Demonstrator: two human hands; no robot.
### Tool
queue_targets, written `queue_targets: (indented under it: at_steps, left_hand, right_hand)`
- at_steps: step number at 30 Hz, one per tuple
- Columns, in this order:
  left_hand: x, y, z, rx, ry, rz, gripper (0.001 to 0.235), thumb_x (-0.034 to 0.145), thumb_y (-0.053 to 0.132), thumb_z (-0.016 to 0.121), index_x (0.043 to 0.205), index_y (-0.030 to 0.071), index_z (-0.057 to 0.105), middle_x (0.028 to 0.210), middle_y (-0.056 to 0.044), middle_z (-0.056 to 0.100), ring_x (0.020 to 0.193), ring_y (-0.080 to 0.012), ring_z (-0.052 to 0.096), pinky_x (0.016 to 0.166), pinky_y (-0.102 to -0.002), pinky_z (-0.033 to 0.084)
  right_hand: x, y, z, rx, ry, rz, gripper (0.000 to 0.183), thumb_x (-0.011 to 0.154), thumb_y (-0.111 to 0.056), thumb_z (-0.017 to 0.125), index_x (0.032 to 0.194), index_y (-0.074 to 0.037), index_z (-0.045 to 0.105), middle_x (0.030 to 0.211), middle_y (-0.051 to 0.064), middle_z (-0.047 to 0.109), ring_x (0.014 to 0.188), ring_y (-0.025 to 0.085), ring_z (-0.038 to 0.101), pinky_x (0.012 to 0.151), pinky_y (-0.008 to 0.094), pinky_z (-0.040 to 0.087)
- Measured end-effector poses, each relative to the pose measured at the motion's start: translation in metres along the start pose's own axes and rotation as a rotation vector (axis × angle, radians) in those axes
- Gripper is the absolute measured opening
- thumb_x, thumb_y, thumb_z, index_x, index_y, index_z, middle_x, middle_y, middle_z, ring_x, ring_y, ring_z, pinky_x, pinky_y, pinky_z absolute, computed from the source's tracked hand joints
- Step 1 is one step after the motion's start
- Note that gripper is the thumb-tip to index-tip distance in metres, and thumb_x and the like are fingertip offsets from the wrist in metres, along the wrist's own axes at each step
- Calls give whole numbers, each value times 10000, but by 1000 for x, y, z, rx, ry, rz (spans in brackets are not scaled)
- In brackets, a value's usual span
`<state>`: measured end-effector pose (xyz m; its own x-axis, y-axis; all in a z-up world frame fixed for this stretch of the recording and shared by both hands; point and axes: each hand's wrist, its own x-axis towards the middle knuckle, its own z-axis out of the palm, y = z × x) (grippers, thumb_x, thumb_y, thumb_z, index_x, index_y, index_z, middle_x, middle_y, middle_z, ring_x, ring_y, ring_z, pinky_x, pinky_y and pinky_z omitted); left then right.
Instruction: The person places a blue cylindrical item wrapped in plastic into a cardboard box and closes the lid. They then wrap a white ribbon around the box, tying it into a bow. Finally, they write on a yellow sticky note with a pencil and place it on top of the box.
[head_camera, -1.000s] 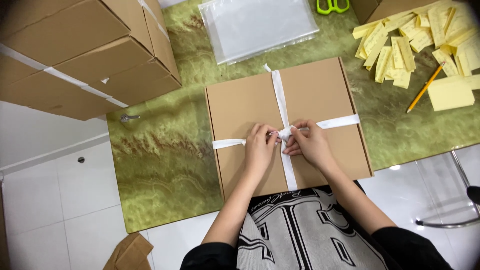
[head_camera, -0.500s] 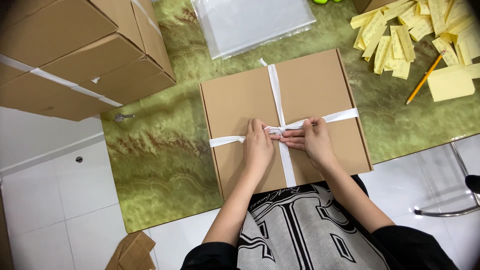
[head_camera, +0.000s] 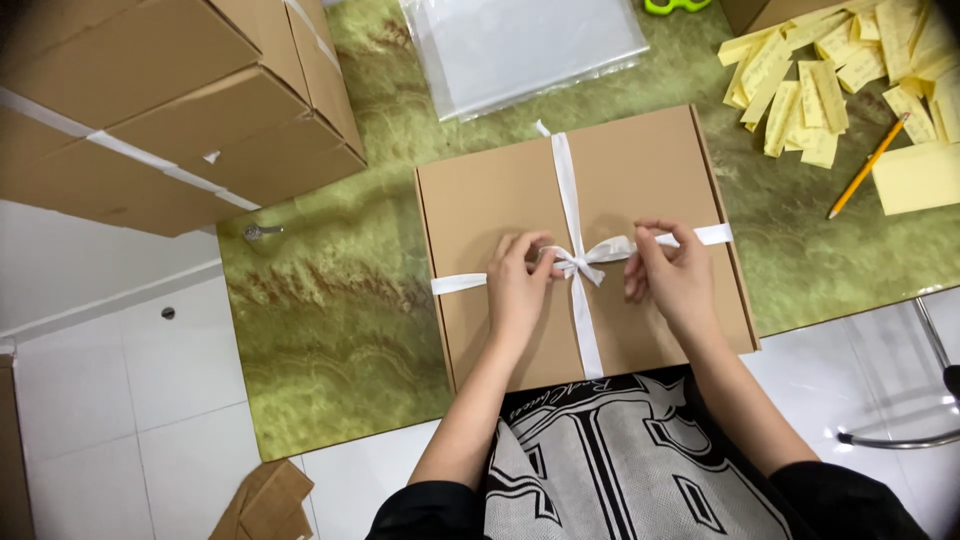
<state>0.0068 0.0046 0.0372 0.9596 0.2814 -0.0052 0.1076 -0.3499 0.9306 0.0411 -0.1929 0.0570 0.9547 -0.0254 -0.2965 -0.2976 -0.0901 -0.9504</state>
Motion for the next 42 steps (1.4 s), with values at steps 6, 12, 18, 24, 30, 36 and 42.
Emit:
queue_targets:
  at_steps: [6,12,18,24,30,36,42]
  left_hand:
    - [-13,-7,-16,197,-51,107,137,943,175,796,988,155,668,953,-38,628,970,-322,741,826,-412,604]
    - [-26,-5,-11,546,-223,217,181,963,232,740,1143,226,738,1079,2,688,950,-300,775,756,-453,650]
    - [-14,-32,7,730,-131,519,46,983,176,689,1027,170,699,992,-1,623,707,-320,779,610,-467,651]
    - [-9,-50,14,781,-185,555,50,1000,131,641,1045,121,660,1022,-22,574,689,-335,784,577,-472,648]
    - [-16,-33,-4,788,-239,544,50,1008,134,620,972,118,650,940,-21,567,713,-308,787,550,-447,633]
    - [-26,-40,-19,791,-222,495,35,994,157,644,1009,131,662,958,-26,565,804,-306,792,617,-448,649]
    - [-22,-18,-19,338,-205,226,150,989,172,725,1129,150,676,973,-50,601,907,-348,760,670,-448,640]
  right_hand:
    - [1,5,21,-654,-87,-277,147,911,-170,827,1055,-198,840,726,44,771,599,223,731,642,365,596]
    - [11,15,28,-786,-207,-292,208,900,-216,824,1103,-172,807,718,37,738,679,219,710,681,387,589]
    - [11,25,27,-746,-196,-299,198,904,-173,799,1102,-163,801,716,48,738,676,244,712,698,383,563]
    - [9,18,27,-716,-209,-300,179,919,-164,785,1097,-180,794,683,46,723,641,232,710,692,375,561]
    - [9,24,28,-757,-200,-311,182,917,-181,799,1097,-166,785,714,76,732,689,290,724,694,412,566]
    - [9,24,31,-770,-189,-340,209,923,-155,799,1129,-139,770,720,105,737,721,340,738,714,446,578]
    - [5,17,28,-531,-156,-192,486,922,-201,830,1351,-88,631,688,140,716,514,236,673,545,409,568]
